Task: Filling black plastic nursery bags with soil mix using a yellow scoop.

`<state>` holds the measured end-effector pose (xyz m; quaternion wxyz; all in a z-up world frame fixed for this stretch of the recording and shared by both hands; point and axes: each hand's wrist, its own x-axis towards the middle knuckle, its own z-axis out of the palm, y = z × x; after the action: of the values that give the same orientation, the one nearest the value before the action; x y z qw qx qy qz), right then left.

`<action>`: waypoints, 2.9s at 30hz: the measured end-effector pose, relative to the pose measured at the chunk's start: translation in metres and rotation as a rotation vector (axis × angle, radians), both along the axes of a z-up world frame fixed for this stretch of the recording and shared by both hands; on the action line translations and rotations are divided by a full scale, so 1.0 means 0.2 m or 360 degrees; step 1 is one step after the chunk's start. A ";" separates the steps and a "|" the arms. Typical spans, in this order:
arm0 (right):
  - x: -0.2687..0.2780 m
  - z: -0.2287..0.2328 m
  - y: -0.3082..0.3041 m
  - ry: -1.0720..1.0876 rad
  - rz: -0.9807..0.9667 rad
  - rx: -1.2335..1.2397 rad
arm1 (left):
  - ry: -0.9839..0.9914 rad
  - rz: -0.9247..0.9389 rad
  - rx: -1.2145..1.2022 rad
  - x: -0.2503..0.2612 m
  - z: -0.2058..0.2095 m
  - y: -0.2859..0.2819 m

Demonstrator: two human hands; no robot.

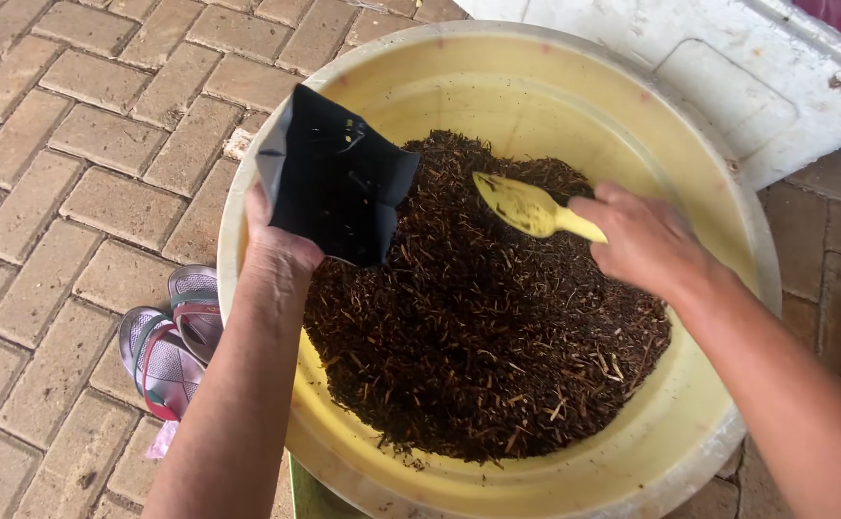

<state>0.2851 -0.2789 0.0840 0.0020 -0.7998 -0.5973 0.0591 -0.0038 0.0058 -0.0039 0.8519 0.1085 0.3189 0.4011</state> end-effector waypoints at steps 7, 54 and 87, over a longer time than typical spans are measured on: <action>-0.09 -0.33 0.37 0.0157 -0.0100 -0.0382 | 0.0300 0.0121 0.0497 -0.01 0.06 0.01; -0.23 -0.72 -0.10 0.1011 0.0104 -0.0707 | 0.0505 -0.0283 0.0338 0.08 0.05 -0.01; 0.06 0.18 -0.33 0.1558 -0.0194 -0.0385 | 0.0658 -0.0660 0.0185 0.21 -0.06 -0.18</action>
<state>0.2970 -0.3457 0.1207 0.1926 -0.7062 -0.4675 0.4956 0.0386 -0.0297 -0.0156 0.8249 0.2995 0.4331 0.2056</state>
